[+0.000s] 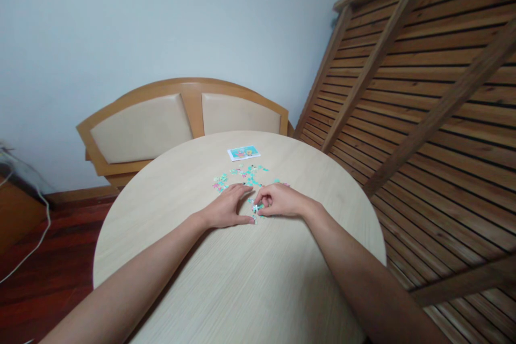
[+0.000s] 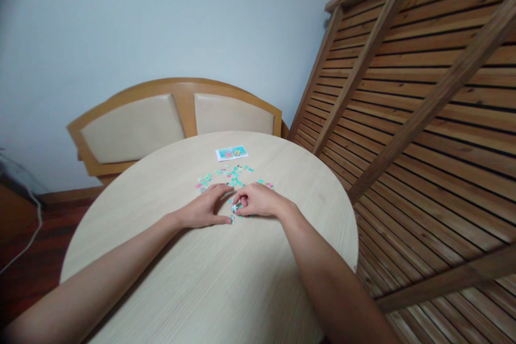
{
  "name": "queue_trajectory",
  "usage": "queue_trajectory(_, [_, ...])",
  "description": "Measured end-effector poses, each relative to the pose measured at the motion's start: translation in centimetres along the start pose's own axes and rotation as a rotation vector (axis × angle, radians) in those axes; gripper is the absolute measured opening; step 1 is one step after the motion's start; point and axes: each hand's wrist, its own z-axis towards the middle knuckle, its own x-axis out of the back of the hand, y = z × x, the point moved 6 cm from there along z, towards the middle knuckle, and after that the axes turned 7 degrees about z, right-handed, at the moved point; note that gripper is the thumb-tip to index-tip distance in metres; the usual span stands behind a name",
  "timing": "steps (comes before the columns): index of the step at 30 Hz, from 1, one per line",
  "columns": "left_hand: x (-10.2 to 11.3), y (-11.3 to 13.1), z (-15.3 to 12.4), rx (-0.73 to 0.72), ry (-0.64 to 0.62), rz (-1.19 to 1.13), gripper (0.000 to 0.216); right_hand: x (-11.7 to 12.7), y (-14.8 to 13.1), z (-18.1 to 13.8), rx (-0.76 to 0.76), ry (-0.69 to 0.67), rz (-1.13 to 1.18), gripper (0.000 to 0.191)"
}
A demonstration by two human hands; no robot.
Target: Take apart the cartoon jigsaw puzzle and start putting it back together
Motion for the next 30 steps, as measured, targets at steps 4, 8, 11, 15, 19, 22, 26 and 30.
queue_trajectory(4, [-0.2,-0.2,-0.1,-0.002,-0.003,-0.007,0.082,-0.4,0.0,0.1,0.002,-0.037,-0.019,0.022])
queue_trajectory(8, [-0.2,-0.5,-0.1,0.003,0.011,-0.039,0.082,-0.6,0.0,0.2,0.007,-0.044,-0.019,0.021])
queue_trajectory(11, [-0.2,-0.4,-0.1,0.005,0.013,-0.045,0.082,-0.7,0.0,0.2,0.011,-0.037,-0.022,0.020])
queue_trajectory(15, [0.0,-0.4,-0.1,0.016,0.030,-0.078,0.080,-0.8,-0.1,0.3,0.011,-0.047,-0.037,0.021])
queue_trajectory(19, [-0.1,-0.4,-0.1,0.004,0.021,-0.054,0.081,-1.0,-0.1,0.3,0.011,-0.060,-0.050,0.023])
queue_trajectory(22, [-0.2,-0.4,-0.2,-0.002,0.013,-0.037,0.081,-1.0,0.0,0.3,0.004,-0.064,-0.059,0.023])
queue_trajectory(26, [-0.1,-0.5,-0.1,0.009,0.028,-0.080,0.081,-1.2,-0.2,0.4,0.022,-0.055,-0.073,0.018])
queue_trajectory(30, [-0.1,-0.4,-0.1,0.016,0.021,-0.088,0.080,-1.4,-0.2,0.5,0.018,-0.057,-0.062,0.015])
